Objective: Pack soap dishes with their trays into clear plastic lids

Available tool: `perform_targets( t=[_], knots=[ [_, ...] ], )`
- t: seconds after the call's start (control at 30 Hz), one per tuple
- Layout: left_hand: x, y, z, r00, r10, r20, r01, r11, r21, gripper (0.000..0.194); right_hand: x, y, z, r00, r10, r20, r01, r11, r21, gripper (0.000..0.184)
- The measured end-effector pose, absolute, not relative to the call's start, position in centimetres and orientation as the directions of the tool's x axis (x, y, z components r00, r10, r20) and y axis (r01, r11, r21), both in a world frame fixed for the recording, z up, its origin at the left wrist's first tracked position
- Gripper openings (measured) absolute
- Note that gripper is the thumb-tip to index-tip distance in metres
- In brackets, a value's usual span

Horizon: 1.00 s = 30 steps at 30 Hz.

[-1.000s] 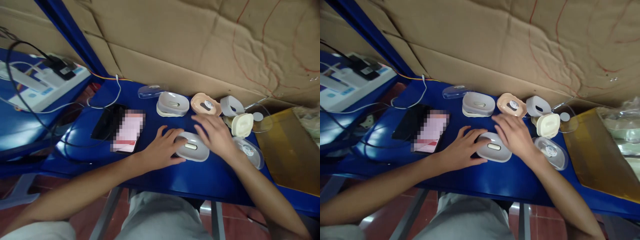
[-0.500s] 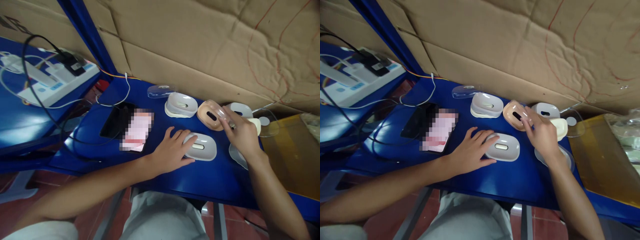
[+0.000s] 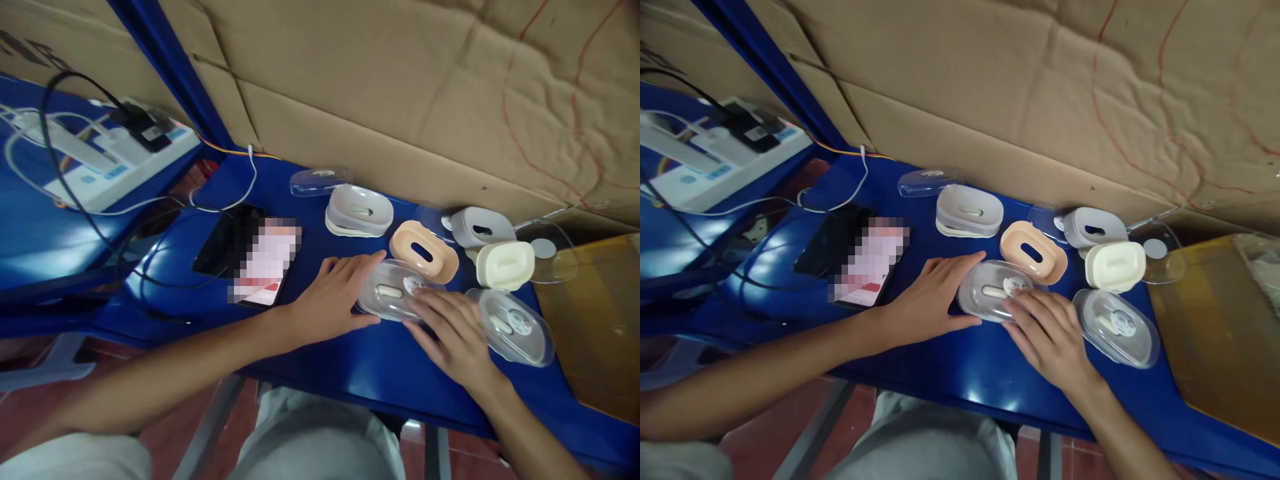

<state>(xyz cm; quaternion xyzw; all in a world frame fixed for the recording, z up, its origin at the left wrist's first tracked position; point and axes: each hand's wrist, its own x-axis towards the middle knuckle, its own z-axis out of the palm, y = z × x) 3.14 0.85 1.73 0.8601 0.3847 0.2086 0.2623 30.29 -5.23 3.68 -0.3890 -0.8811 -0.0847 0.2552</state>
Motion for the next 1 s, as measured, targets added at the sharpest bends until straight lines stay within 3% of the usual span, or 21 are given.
perform_targets(
  t=[0.3, 0.53, 0.63, 0.8, 1.0],
  knots=[
    [2.7, 0.8, 1.3, 0.697, 0.696, 0.173, 0.501, -0.645, 0.577, 0.103, 29.3, -6.0, 3.0, -0.588, 0.675, 0.445, 0.69, 0.706, -0.158, 0.037],
    [2.5, 1.0, 1.5, 0.712, 0.681, 0.174, 0.48, -0.651, 0.588, 0.096, 30.0, -5.6, 2.6, -0.644, 0.64, 0.418, 0.65, 0.747, -0.141, 0.043],
    [2.3, 1.1, 2.0, 0.716, 0.676, 0.174, 0.475, -0.655, 0.587, 0.093, 30.7, -5.2, 2.8, -0.635, 0.665, 0.393, 0.641, 0.738, -0.211, 0.042],
    [2.1, 1.0, 2.5, 0.739, 0.65, 0.181, 0.45, -0.675, 0.585, 0.091, 31.2, -4.7, 2.8, -0.534, 0.753, 0.385, 0.674, 0.654, -0.344, 0.058],
    [2.3, 1.0, 2.5, 0.743, 0.649, 0.166, 0.435, -0.655, 0.617, 0.091, 32.5, -4.5, 4.8, -0.401, 0.824, 0.401, 0.733, 0.551, -0.399, 0.059]
  ],
)
